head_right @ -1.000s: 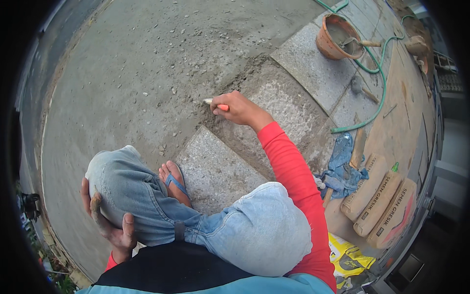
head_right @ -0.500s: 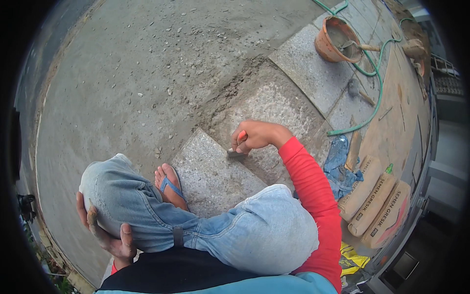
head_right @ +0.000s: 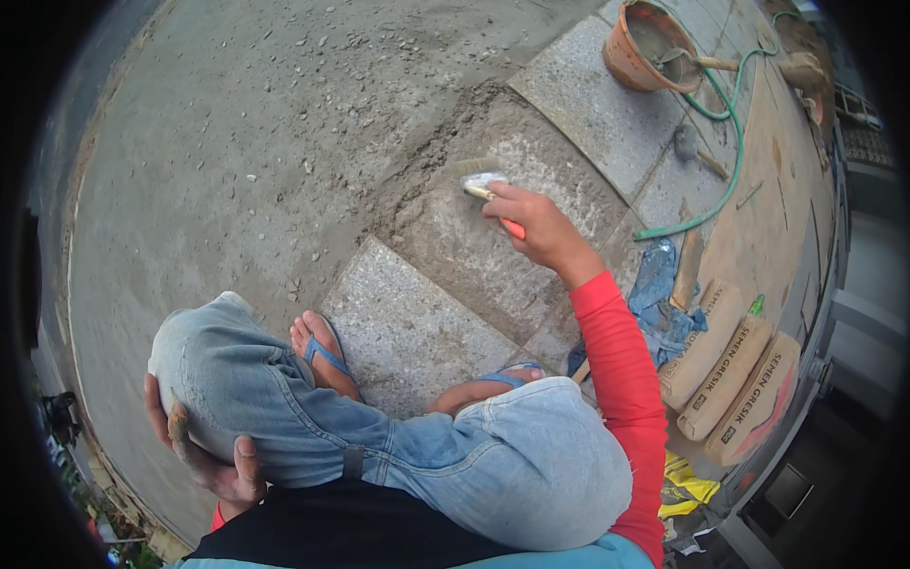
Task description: The person cleans a square section of pavement using a brush, then uses a hammer and a chisel to break and remove material from the surface.
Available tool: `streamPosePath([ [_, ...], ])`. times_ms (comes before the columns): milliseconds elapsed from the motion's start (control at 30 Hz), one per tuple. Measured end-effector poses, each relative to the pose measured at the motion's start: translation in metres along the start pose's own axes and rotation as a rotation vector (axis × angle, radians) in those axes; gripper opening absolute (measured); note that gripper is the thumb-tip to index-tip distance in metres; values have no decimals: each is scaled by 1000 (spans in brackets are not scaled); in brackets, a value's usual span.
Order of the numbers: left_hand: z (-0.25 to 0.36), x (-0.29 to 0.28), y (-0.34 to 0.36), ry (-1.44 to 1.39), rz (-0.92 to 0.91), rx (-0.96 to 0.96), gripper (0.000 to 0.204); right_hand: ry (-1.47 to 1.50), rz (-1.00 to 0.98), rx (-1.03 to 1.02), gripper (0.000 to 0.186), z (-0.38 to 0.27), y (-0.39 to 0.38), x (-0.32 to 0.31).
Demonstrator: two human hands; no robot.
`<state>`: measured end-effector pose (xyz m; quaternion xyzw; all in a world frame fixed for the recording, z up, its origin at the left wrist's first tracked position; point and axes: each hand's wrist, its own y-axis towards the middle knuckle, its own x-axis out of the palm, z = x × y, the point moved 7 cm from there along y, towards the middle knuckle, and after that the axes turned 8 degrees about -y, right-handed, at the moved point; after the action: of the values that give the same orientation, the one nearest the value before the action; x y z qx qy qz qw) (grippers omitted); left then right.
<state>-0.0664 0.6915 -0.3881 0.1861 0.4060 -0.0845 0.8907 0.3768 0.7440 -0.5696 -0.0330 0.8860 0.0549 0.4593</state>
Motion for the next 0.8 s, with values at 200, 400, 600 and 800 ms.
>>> streamPosePath([
  [200,6,1,2,32,17,2,73,278,-923,-8,17,4,-23,41],
  [400,13,-2,-3,84,-4,8,72,103,-244,27,22,17,2,-13],
  [600,14,-6,-3,99,3,56,72,333,-1154,102,15,21,-61,25],
  [800,17,-1,-4,143,-20,15,73,129,-229,5,12,17,-28,-30],
])
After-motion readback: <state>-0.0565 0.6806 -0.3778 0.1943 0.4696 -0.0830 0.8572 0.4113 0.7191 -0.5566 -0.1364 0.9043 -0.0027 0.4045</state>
